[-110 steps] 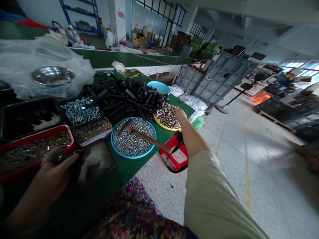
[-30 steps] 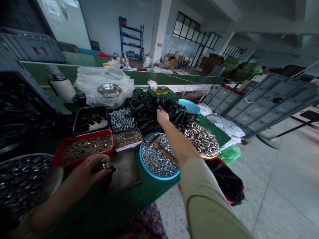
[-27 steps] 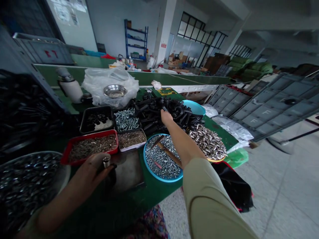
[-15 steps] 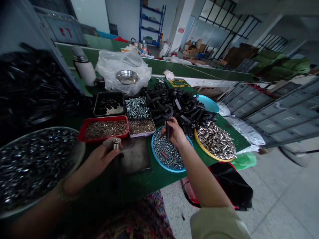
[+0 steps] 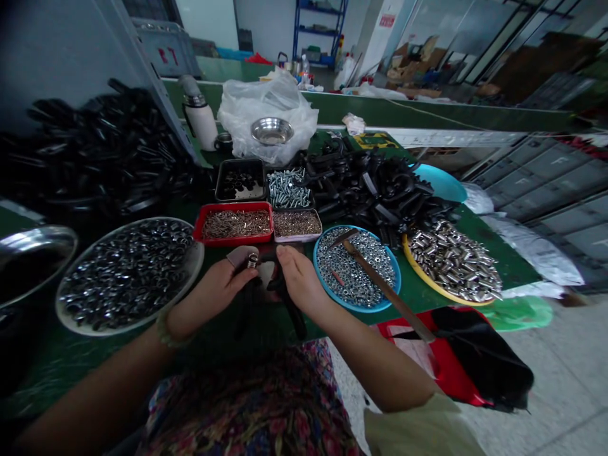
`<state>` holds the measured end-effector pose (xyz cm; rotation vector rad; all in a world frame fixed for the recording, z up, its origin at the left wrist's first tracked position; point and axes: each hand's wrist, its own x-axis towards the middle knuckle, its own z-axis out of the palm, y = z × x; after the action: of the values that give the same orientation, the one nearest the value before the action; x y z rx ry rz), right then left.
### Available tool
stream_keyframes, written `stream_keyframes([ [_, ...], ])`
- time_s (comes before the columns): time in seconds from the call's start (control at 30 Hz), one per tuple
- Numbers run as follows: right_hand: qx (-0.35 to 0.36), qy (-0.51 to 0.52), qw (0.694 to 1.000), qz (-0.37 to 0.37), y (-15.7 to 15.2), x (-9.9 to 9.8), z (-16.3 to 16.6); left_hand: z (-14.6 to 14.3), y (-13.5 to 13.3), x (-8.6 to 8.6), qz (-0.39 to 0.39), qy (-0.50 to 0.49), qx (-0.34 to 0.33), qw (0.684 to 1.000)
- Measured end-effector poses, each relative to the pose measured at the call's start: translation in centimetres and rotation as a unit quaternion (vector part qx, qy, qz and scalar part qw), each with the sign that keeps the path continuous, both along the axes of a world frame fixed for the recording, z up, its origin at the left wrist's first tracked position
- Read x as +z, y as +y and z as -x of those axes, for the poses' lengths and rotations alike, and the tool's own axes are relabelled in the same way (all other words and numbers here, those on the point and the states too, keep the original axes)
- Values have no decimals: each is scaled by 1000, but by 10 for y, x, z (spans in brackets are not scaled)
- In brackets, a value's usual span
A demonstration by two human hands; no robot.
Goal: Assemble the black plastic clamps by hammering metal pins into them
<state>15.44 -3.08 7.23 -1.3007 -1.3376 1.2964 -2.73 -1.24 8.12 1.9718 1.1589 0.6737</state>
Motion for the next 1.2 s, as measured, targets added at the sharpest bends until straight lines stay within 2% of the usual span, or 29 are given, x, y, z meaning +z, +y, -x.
stream_keyframes([
  [0.1,18,42,998,44,-3,1,2,0,-1,1,-13,19,-8,1000],
  [0.2,27,28,999,35,-5,3,1,2,-1,1,-27,43,-24,998],
  [0.3,38,-70,996,-29,-2,8,0,6,1,-2,-36,89,-43,994],
  [0.4,71,-184,975,-106,6,13,0,10,5,-7,-48,153,-55,985],
  [0.5,94,-224,963,-119,15,15,3,12,9,-12,-48,171,-61,982],
  [0.63,78,-188,973,-104,13,3,14,11,10,-15,-16,161,-65,985],
  [0.77,-33,-86,992,-85,-4,-16,23,6,8,-18,-28,151,-70,986],
  [0.9,-82,7,996,-29,-14,-34,29,2,5,-26,-43,183,-63,980],
  [1.03,-137,19,989,-59,-18,-46,40,-4,-1,-38,-48,195,-25,979],
  [1.1,-139,11,987,-74,-17,-49,43,-4,-4,-41,-40,174,-6,984],
  [1.2,-69,4,994,-80,1,-48,37,8,-4,-31,-31,101,0,994],
])
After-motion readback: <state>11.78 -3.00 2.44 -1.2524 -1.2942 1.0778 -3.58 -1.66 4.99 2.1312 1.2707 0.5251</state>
